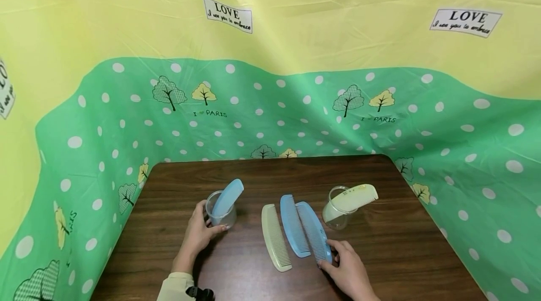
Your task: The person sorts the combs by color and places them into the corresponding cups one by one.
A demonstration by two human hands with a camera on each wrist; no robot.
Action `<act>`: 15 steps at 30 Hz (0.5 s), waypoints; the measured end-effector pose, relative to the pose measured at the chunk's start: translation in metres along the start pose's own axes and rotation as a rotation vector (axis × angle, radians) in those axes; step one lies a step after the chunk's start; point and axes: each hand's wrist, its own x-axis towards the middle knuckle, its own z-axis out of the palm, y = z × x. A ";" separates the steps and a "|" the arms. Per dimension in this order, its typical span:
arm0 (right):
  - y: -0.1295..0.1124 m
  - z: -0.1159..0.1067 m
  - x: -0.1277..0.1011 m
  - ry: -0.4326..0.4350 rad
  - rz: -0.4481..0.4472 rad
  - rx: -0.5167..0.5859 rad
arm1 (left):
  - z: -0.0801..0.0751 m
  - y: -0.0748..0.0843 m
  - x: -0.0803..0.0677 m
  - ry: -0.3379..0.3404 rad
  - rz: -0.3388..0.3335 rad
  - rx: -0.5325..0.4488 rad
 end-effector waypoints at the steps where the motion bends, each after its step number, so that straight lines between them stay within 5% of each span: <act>1: 0.000 0.000 0.000 -0.001 0.000 -0.001 | 0.000 0.000 0.000 -0.003 -0.001 -0.002; 15: -0.001 0.001 0.000 0.020 0.030 0.027 | -0.001 0.001 -0.001 0.003 -0.004 -0.006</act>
